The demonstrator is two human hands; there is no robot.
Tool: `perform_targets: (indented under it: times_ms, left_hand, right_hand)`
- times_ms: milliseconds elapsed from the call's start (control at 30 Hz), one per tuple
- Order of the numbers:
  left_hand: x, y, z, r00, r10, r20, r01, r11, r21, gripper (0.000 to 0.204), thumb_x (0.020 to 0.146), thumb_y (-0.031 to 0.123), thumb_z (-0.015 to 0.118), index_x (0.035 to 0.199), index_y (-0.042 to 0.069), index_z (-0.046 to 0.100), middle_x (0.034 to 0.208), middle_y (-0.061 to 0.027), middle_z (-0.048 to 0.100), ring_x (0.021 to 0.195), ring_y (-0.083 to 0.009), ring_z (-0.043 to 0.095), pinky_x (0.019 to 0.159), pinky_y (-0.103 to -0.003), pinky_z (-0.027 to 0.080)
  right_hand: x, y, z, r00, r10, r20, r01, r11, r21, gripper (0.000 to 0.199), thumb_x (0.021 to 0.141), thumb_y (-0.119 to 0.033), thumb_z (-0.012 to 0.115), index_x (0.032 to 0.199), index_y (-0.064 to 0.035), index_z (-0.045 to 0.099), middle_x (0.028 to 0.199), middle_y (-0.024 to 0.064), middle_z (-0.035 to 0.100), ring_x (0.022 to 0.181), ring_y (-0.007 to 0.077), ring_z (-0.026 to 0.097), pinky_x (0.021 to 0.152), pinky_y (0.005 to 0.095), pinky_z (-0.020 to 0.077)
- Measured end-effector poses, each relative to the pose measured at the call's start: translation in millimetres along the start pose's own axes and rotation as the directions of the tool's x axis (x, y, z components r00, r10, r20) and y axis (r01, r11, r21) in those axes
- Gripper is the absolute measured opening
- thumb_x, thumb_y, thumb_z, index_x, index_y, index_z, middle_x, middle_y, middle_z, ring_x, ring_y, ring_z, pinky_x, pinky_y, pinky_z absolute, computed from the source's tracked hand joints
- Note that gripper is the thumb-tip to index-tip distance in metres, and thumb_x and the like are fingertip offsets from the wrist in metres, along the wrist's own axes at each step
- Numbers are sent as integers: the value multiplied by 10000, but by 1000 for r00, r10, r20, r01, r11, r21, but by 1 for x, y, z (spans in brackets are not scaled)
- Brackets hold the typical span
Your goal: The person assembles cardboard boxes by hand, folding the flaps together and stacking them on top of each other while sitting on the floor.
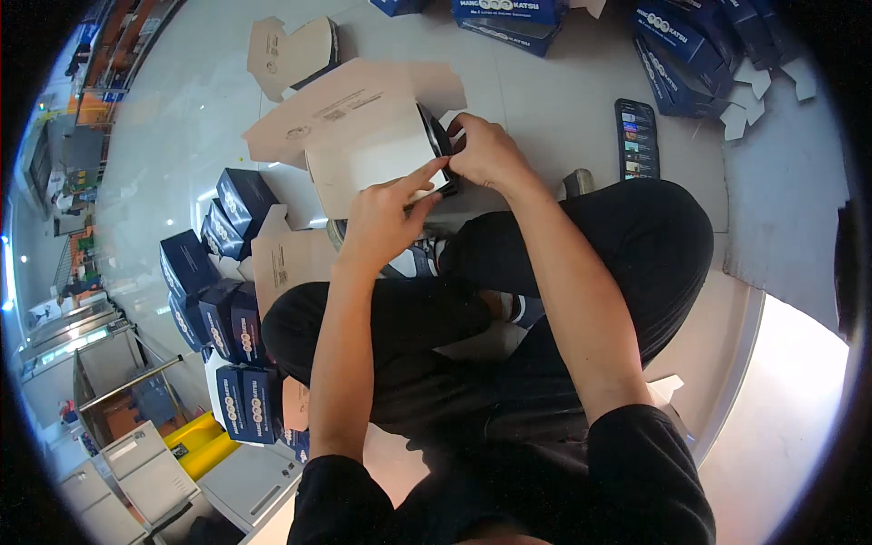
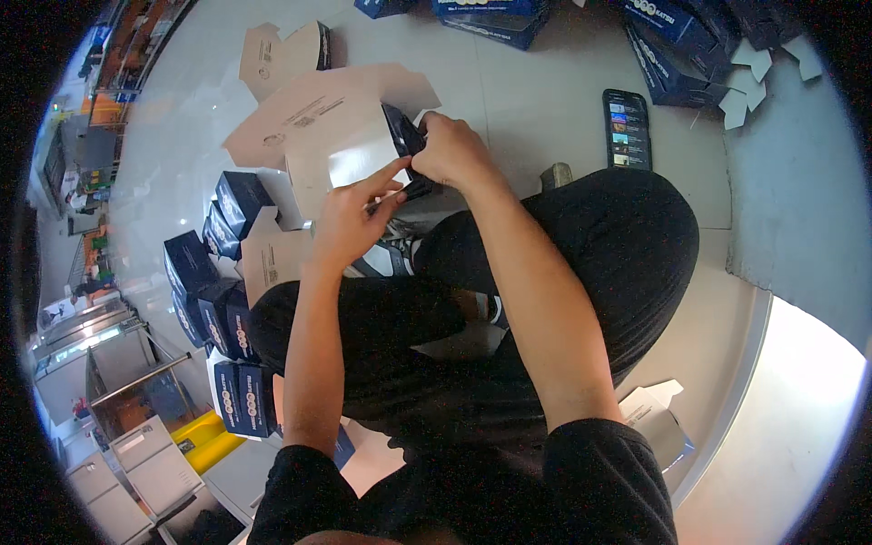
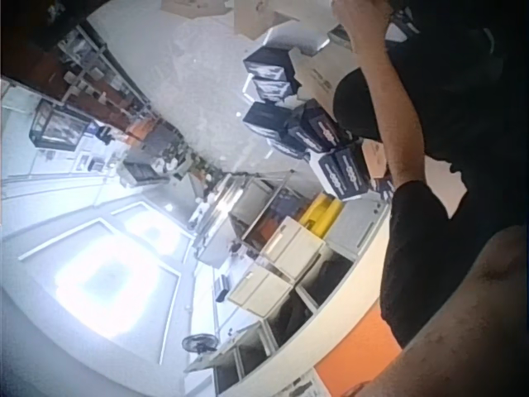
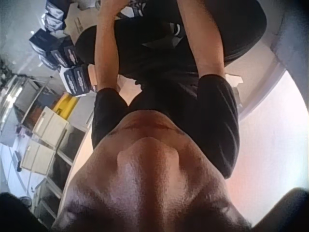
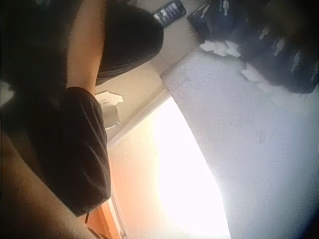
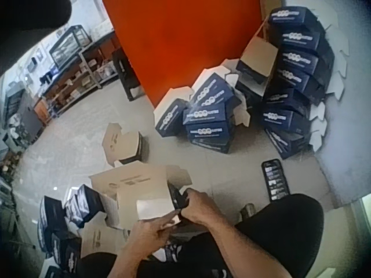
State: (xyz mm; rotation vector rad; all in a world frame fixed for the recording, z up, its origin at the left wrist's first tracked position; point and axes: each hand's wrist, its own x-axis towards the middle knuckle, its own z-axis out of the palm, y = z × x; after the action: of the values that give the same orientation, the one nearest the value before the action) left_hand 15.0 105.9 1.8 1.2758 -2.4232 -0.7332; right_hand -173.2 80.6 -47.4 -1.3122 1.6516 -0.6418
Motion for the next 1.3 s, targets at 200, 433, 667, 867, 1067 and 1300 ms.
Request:
perform_targets:
  times_ms: [200, 433, 667, 867, 1067, 1300]
  left_hand:
    - [55, 22, 0, 913, -306, -269, 281, 951, -129, 389, 904, 334, 702, 1028, -30, 646, 889, -269, 704, 848, -400, 716, 717, -438, 562]
    - [75, 3, 14, 941, -280, -189, 325, 903, 282, 276, 879, 222, 571, 888, -48, 628, 871, -315, 673, 832, -506, 655, 780, -561, 514]
    - [60, 7, 6, 940, -300, -159, 339, 864, 373, 254, 862, 186, 562, 867, -59, 630, 866, -308, 684, 818, -486, 680, 767, -547, 548]
    - [69, 8, 6, 937, -331, -113, 342, 801, 491, 272, 863, 214, 577, 860, -44, 662, 861, -293, 691, 821, -468, 693, 757, -532, 560]
    - [78, 10, 0, 936, -338, -99, 343, 813, 470, 303, 881, 255, 576, 838, -16, 703, 858, -275, 700, 826, -461, 696, 761, -540, 555]
    - [84, 3, 5, 928, -355, -116, 361, 774, 519, 297, 879, 247, 571, 844, -3, 726, 881, -257, 713, 838, -453, 702, 752, -518, 566]
  right_hand:
    - [-2, -4, 1, 992, -122, -33, 115, 981, -154, 363, 745, -167, 693, 1062, -10, 611, 1059, 242, 688, 1040, 421, 656, 899, 495, 529]
    - [-3, -11, 9, 945, -247, -214, 182, 942, -282, 277, 781, -198, 689, 988, -24, 627, 975, 227, 702, 934, 415, 692, 806, 507, 563]
    - [-8, -19, 18, 961, -201, -188, 134, 938, -319, 237, 746, -229, 725, 867, -24, 717, 888, 240, 716, 862, 408, 714, 773, 487, 579]
    - [-5, -14, 25, 953, -174, -247, 93, 946, -310, 216, 740, -226, 722, 816, -24, 738, 842, 239, 716, 836, 405, 719, 753, 489, 582]
    - [2, -12, 31, 953, -197, -229, 138, 958, -252, 242, 778, -258, 685, 820, -26, 740, 836, 236, 717, 828, 409, 718, 761, 488, 582]
    - [-5, -17, 27, 961, -196, -196, 134, 947, -290, 237, 791, -267, 678, 803, -39, 743, 841, 224, 719, 812, 406, 717, 749, 488, 580]
